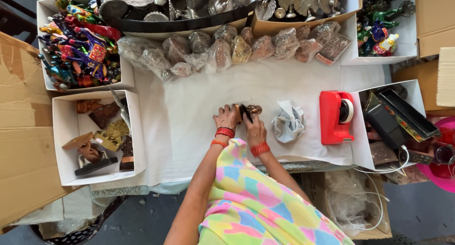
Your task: The person cleans a small decorative figurine on a table covered with a white cloth. They use a black brush to scrub the figurine and then wipe it with a white cloth. The workspace is surrounded by open cardboard boxes containing various other decorative items.
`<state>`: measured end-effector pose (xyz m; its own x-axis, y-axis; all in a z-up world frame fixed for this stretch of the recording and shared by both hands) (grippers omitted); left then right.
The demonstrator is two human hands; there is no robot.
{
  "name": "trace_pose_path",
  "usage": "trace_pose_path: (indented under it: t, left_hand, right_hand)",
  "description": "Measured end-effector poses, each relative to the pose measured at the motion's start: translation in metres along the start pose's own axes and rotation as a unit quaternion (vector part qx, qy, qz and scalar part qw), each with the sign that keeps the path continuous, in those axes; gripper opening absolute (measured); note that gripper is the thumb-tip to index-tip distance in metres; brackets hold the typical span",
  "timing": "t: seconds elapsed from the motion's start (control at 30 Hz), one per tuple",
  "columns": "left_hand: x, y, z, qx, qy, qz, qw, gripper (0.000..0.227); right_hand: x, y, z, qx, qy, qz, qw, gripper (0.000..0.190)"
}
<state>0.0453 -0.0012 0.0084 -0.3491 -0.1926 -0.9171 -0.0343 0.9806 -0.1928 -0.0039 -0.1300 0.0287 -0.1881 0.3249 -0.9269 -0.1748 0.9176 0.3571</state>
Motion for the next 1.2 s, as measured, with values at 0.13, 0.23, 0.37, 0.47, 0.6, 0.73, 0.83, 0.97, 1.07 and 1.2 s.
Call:
trace_pose_path:
  t: [0.13,0.23,0.37,0.47,0.6,0.73,0.83,0.97,1.07,1.2]
  left_hand:
    - [-0.006,-0.003,-0.007,0.009,-0.009,-0.007,1.0,0.06]
    - [-0.007,-0.002,-0.007,0.007,0.0,-0.014,1.0,0.059]
    - [0.002,0.001,-0.004,0.009,-0.007,-0.011,1.0,0.06]
    - [-0.007,0.0,-0.009,0.005,0.002,-0.014,1.0,0.066]
    - [-0.01,-0.002,-0.008,0.005,0.023,-0.006,1.0,0.075]
    - [-0.008,-0.001,-0.007,0.001,0.023,0.004,1.0,0.074]
    - [-0.004,-0.002,-0.006,0.004,0.02,-0.001,1.0,0.074]
    - [-0.001,-0.001,-0.005,0.001,0.018,-0.013,1.0,0.069]
    - [-0.002,-0.001,-0.006,0.004,0.018,-0.021,1.0,0.071]
    - [-0.008,-0.002,-0.008,-0.002,0.037,-0.026,0.999,0.073]
  right_hand:
    - [-0.019,0.007,0.067,-0.001,-0.032,-0.003,0.999,0.059]
    - [-0.038,0.018,0.097,0.027,0.014,0.018,0.999,0.059]
    - [-0.019,0.005,0.076,0.004,-0.011,0.024,1.0,0.057]
    - [-0.013,0.003,0.028,-0.002,-0.003,0.002,1.0,0.061]
    - [-0.014,0.008,-0.027,-0.016,0.01,0.002,1.0,0.061]
    - [0.003,0.002,0.003,0.008,0.007,-0.022,1.0,0.059]
    - [-0.011,0.009,0.047,0.002,-0.02,0.008,1.0,0.057]
    - [-0.025,0.019,0.084,0.037,0.001,0.003,0.999,0.045]
    - [-0.015,0.013,0.07,0.018,-0.004,0.028,0.999,0.05]
    - [-0.008,0.012,0.007,-0.015,-0.022,-0.019,0.999,0.061]
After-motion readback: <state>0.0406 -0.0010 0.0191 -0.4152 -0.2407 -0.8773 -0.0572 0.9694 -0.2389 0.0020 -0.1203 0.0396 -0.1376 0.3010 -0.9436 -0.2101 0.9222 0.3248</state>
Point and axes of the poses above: each hand's wrist, its own z-axis towards the middle knuckle, its own x-axis out of the palm, y = z × x, the point moved 5 cm from there along z, towards the middle knuckle, and after that the axes turned 14 degrees about y, right-handed, at the moved point
